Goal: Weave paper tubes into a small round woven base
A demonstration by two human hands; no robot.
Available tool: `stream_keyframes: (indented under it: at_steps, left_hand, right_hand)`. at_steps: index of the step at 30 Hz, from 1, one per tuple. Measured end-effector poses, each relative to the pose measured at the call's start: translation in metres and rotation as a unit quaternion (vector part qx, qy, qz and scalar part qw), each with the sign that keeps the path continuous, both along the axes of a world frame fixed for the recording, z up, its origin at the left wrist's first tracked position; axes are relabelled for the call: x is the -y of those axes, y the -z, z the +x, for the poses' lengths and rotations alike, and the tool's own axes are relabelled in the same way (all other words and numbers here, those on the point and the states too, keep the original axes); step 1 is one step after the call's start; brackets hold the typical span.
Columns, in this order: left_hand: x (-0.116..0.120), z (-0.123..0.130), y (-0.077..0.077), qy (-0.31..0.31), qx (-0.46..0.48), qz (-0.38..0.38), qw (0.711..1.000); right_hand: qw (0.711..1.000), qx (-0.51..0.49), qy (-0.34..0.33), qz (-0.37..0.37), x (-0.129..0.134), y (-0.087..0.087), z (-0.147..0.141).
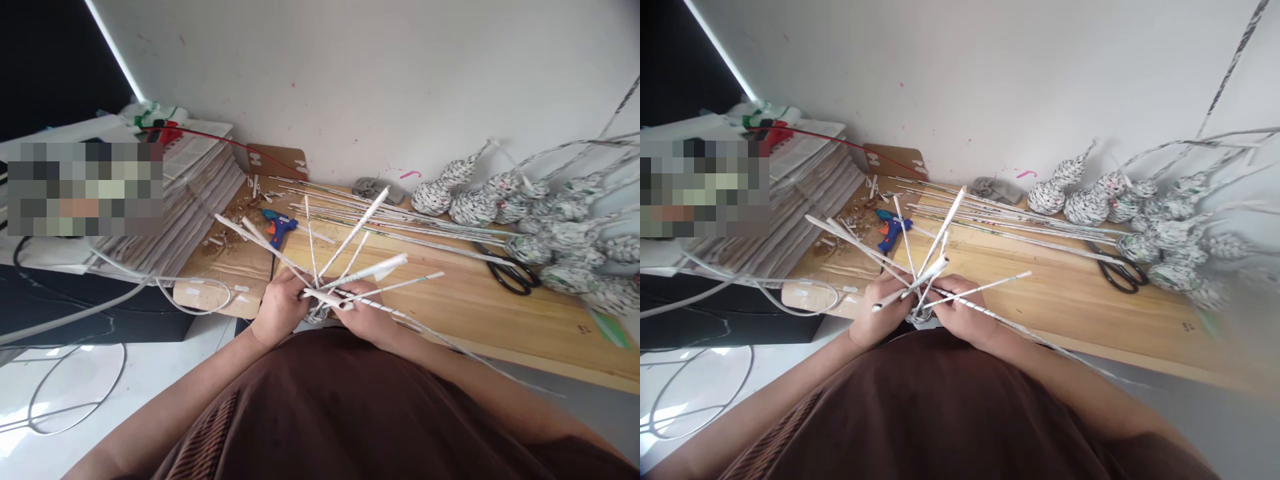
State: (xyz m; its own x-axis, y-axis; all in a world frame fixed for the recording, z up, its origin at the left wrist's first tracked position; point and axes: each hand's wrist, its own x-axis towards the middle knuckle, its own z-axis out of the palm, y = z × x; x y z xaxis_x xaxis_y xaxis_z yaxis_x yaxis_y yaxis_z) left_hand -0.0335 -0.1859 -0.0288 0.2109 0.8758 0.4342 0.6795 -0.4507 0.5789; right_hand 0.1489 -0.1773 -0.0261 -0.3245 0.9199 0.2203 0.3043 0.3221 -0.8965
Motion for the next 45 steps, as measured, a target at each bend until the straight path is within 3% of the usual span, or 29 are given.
stream_keyframes:
  at_steps: [6,9,13,19,23,28,35,40,45]
  left_hand:
    - [-0.002,0.0,-0.003,-0.057,0.041,-0.094,0.993]
    - [-0.005,-0.007,-0.004,-0.005,0.119,-0.156,0.981]
    - [-0.007,-0.018,-0.004,0.102,0.226,-0.243,0.938]
    - [-0.014,-0.027,-0.002,0.091,0.245,-0.265,0.928]
    - [-0.019,-0.025,-0.004,0.067,0.193,-0.242,0.949]
    - [-0.017,-0.013,-0.01,-0.021,0.111,-0.164,0.98]
    - [-0.017,-0.001,0.001,-0.078,0.128,-0.188,0.971]
    - [-0.015,0.004,0.002,-0.128,0.058,-0.095,0.985]
    - [-0.012,0.007,0.0,-0.145,0.005,-0.037,0.989]
  right_hand:
    - [0.999,0.014,0.033,0.026,-0.014,0.004,0.001]
    - [0.997,0.041,0.046,0.034,-0.03,0.004,0.005]
    - [0.999,0.038,0.016,0.019,-0.047,0.003,0.009]
    - [0.997,0.059,-0.026,0.041,-0.049,0.0,0.008]
    - [0.998,0.048,-0.027,0.008,-0.044,-0.005,0.005]
    - [0.999,0.043,-0.031,0.002,-0.039,-0.005,0.002]
    - [0.999,0.014,-0.029,0.009,-0.037,0.002,0.001]
    - [0.999,-0.029,-0.014,-0.016,-0.033,0.005,0.0]
    - [1.0,0.014,-0.025,0.008,-0.035,0.002,0.003]
